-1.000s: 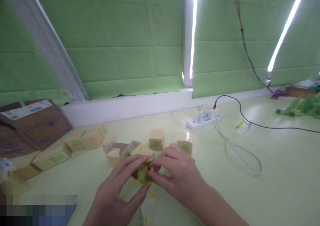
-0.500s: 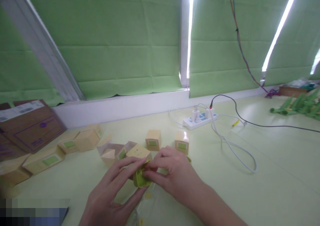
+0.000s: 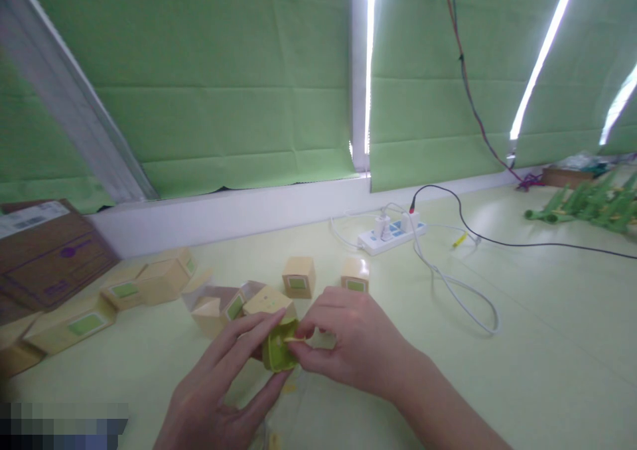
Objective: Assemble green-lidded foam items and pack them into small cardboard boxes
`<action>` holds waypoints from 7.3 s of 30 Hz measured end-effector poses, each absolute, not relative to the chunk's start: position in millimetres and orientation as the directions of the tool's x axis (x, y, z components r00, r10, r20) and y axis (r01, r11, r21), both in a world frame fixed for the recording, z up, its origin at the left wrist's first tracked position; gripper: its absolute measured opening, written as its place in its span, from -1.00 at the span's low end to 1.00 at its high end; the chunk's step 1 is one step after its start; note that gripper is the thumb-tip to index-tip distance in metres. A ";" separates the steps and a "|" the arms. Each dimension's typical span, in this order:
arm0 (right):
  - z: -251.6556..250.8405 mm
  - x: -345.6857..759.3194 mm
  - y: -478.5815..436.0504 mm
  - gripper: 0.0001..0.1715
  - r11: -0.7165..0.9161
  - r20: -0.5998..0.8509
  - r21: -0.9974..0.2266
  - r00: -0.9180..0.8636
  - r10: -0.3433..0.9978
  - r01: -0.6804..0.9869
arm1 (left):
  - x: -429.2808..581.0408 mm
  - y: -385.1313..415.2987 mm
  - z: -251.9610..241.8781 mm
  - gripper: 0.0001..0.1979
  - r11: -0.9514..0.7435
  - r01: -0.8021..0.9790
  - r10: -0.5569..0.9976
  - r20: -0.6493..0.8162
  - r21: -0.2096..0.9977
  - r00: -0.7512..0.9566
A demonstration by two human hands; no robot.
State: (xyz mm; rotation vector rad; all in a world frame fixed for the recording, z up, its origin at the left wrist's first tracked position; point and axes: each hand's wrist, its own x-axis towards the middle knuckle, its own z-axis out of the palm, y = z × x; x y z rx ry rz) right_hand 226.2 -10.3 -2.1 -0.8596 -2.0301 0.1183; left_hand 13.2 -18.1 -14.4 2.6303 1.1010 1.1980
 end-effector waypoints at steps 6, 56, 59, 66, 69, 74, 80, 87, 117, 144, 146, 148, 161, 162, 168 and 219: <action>-2.1 224.3 -13.9 -0.91 0.677 0.656 -0.603 -0.222 0.722 0.422 | 11.4 -16.4 -16.1 -0.45 -0.721 0.601 0.649 0.641 0.345 0.410; -4.3 216.9 -9.3 -0.87 0.819 0.661 -0.384 -0.492 0.566 0.426 | 14.0 -18.1 -21.8 -0.48 -0.763 0.502 0.623 0.671 0.407 0.402; -4.9 215.6 -9.2 -0.84 0.819 0.724 -0.413 -0.402 0.560 0.399 | 15.1 -17.8 -16.8 -0.50 -0.681 0.413 0.730 0.612 0.605 0.306; -5.3 219.0 -9.7 -0.84 0.815 0.776 -0.427 -0.305 0.553 0.392 | 19.5 -19.3 -0.1 -0.75 -0.129 -0.048 0.960 0.137 0.991 0.246; -4.8 218.4 -9.9 -0.84 0.825 0.786 -0.429 -0.298 0.542 0.369 | 23.0 -19.8 -1.2 -0.77 -0.036 -0.191 0.973 0.078 0.981 0.218; -2.6 215.5 -11.5 -0.84 0.843 0.813 -0.415 -0.278 0.512 0.341 | 25.8 -17.9 -5.0 -0.70 0.022 -0.288 0.960 0.060 0.957 0.273; -2.1 214.8 -12.8 -0.86 0.853 0.813 -0.406 -0.296 0.501 0.329 | 24.1 -18.5 -4.7 -0.72 0.046 -0.313 0.962 0.043 0.949 0.270; -4.2 219.9 -13.5 -0.85 0.796 0.802 -0.496 -0.168 0.573 0.346 | 24.0 -17.3 -1.8 -0.66 0.028 -0.339 0.984 0.034 0.940 0.176; -11.3 214.2 -11.7 -0.58 0.435 0.402 -0.845 -0.167 0.900 0.311 | 12.9 -18.3 13.8 -0.86 -0.271 0.053 0.958 0.265 0.961 0.107; -21.1 236.1 -0.2 -0.57 0.382 0.267 -0.447 -0.286 0.920 0.809 | 14.5 -13.7 11.4 -0.65 -0.041 -0.365 0.997 0.064 0.930 0.053; -22.7 237.8 1.4 -0.52 0.369 0.254 -0.433 -0.281 0.925 0.823 | 14.9 -13.9 11.0 -0.63 -0.035 -0.374 0.996 0.062 0.927 0.061; -22.1 238.5 2.0 -0.52 0.354 0.254 -0.421 -0.266 0.930 0.835 | 15.2 -13.5 10.2 -0.62 -0.031 -0.374 0.996 0.061 0.927 0.067; -2.6 222.6 -7.9 -0.59 0.411 0.415 -0.887 -0.028 0.909 0.211 | 16.8 -13.7 8.8 -0.64 -0.037 -0.327 0.998 0.051 0.944 0.034; -1.8 220.9 -8.6 -0.57 0.370 0.368 -0.925 -0.045 0.929 0.085 | 17.3 -14.1 8.8 -0.64 -0.042 -0.315 0.998 0.056 0.948 0.035; -2.7 206.2 -13.1 -0.52 0.294 0.316 -0.944 -0.158 0.935 -0.149 | 23.1 -18.7 7.7 -0.67 -0.090 -0.265 0.991 0.112 0.960 0.070; -0.8 195.4 -20.6 -0.57 0.599 0.601 -0.751 -0.090 0.794 0.278 | 19.1 -9.4 -8.4 -0.74 -0.176 -0.057 0.974 0.182 0.983 0.134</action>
